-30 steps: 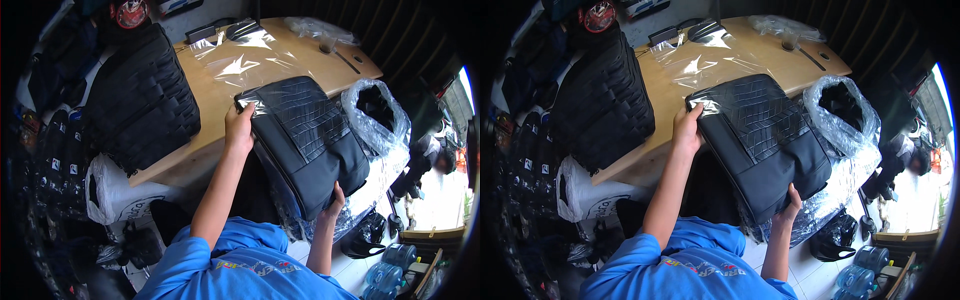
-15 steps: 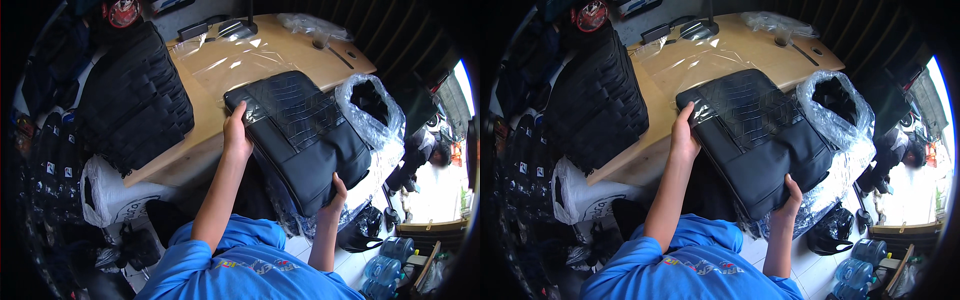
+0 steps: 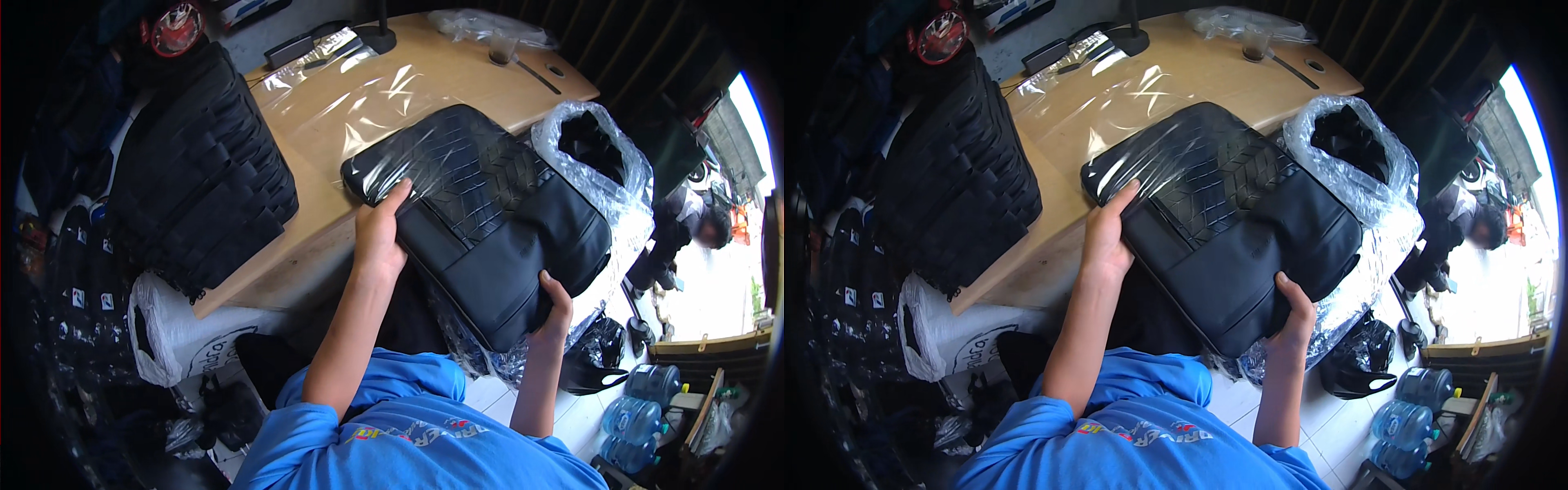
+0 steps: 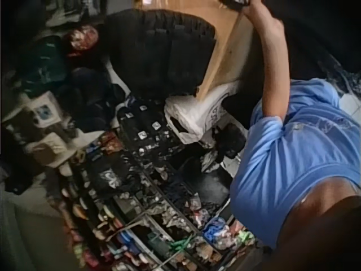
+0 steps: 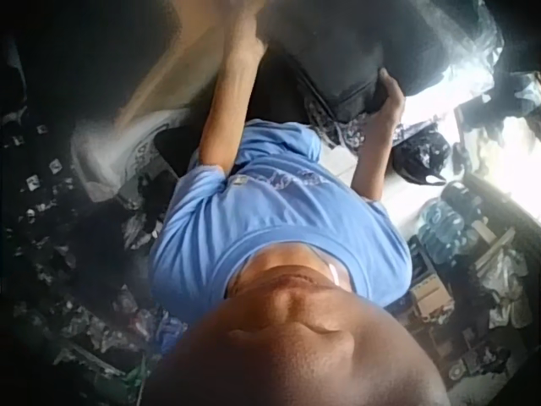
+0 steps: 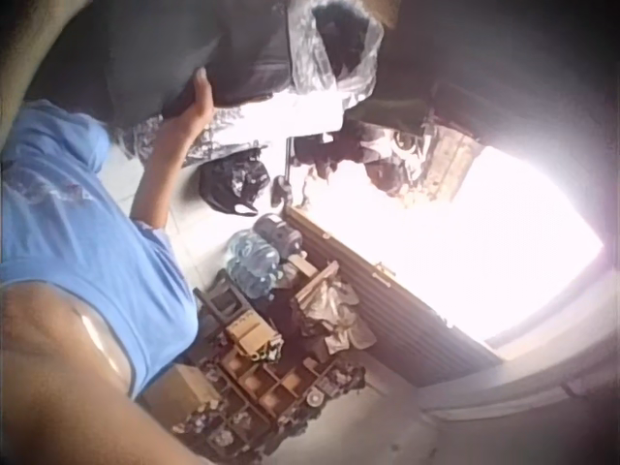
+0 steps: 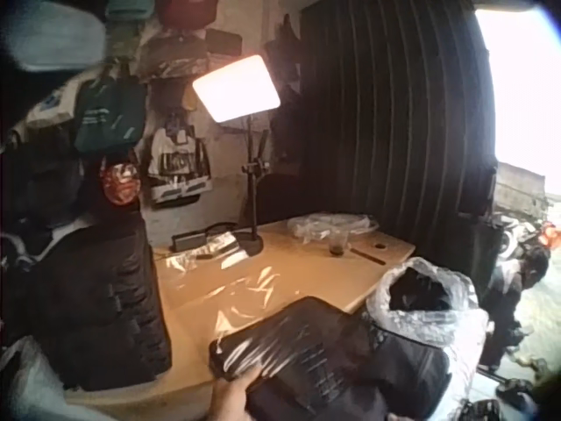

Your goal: The person stacks black bags on a desk, handles a shoulder strap, and places one bag into a clear plastic sleeve by hand.

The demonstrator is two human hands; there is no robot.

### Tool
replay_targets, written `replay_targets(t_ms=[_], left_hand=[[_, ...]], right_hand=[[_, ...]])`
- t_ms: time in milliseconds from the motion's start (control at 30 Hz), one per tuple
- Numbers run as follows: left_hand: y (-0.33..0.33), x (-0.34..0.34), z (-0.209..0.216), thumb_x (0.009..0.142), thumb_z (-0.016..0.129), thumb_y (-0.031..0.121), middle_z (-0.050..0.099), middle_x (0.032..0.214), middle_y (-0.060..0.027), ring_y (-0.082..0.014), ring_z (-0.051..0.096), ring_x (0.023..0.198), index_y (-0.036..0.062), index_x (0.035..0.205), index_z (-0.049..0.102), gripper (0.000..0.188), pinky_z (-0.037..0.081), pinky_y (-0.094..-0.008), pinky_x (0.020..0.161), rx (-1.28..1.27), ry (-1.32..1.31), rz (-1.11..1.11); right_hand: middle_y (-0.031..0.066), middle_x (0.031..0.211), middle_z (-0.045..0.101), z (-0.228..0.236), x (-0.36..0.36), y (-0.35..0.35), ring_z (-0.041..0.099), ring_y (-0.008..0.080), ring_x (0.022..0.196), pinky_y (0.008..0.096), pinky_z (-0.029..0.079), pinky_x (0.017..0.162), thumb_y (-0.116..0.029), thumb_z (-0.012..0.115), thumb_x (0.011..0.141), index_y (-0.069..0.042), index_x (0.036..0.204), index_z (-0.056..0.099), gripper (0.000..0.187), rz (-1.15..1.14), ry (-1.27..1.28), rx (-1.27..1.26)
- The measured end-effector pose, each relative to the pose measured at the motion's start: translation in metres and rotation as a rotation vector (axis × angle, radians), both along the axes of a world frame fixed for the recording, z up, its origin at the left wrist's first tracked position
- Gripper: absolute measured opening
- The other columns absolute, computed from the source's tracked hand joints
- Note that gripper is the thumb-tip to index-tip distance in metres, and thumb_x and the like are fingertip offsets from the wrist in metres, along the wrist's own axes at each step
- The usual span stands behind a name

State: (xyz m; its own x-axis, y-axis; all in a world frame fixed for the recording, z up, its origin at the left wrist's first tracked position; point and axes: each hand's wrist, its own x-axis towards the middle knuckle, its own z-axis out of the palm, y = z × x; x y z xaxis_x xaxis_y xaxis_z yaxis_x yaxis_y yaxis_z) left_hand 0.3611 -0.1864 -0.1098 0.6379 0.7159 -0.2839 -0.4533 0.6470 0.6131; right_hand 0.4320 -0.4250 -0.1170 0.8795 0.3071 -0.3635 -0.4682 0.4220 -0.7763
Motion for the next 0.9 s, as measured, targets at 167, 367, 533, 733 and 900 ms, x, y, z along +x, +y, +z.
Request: replay_targets(t_ms=[167,367,533,733,900], left_hand=[[-0.004,-0.071,0.032,0.087,0.058,0.012,0.059,0.109,-0.0129,-0.0174,0.059,0.098,-0.0090,0.125,0.039,0.047,0.050,-0.0287,0.078,0.416,0.330,-0.191],[0.026,0.014,0.092,0.090,0.052,0.022,0.067,0.086,-0.0148,-0.0187,0.064,0.080,-0.0013,0.109,0.058,0.030,0.049,-0.0273,0.068,1.348,0.346,-0.351],[0.076,0.169,0.073,0.089,0.044,0.033,0.064,0.085,-0.0177,-0.0370,0.060,0.076,0.0013,0.088,0.065,0.037,0.047,-0.0416,0.073,2.085,0.307,-0.297],[0.048,0.201,0.066,0.089,0.037,0.036,0.061,0.073,-0.0237,-0.0403,0.059,0.073,-0.0014,0.071,0.064,0.050,0.046,-0.0463,0.072,2.213,0.398,-0.546],[0.046,0.201,0.055,0.089,0.039,0.034,0.059,0.066,-0.0238,-0.0415,0.058,0.066,-0.0018,0.063,0.063,0.050,0.047,-0.0463,0.068,2.132,0.377,-0.472]], right_hand=[[0.0169,0.090,0.065,-0.014,0.010,-0.020,0.065,0.0257,0.079,0.0346,0.053,0.077,-0.014,0.060,0.073,0.008,0.095,0.061,0.031,-0.005,0.040,0.012],[0.0188,0.095,0.064,-0.038,0.028,-0.038,0.065,0.0274,0.083,0.0347,0.052,0.080,-0.014,0.060,0.069,0.010,0.101,0.058,0.040,0.054,-0.005,-0.001],[0.0183,0.101,0.061,-0.036,0.032,-0.027,0.062,0.0289,0.089,0.0340,0.047,0.087,-0.007,0.064,0.057,0.011,0.110,0.053,0.057,-0.008,-0.092,0.030],[0.0203,0.093,0.064,-0.037,0.041,-0.032,0.064,0.0291,0.084,0.0347,0.050,0.083,-0.009,0.060,0.064,0.013,0.098,0.059,0.041,0.017,-0.134,0.023],[0.0183,0.091,0.064,0.007,0.032,-0.016,0.064,0.0273,0.080,0.0328,0.050,0.080,-0.009,0.062,0.061,0.013,0.096,0.059,0.042,0.003,-0.049,-0.076]])
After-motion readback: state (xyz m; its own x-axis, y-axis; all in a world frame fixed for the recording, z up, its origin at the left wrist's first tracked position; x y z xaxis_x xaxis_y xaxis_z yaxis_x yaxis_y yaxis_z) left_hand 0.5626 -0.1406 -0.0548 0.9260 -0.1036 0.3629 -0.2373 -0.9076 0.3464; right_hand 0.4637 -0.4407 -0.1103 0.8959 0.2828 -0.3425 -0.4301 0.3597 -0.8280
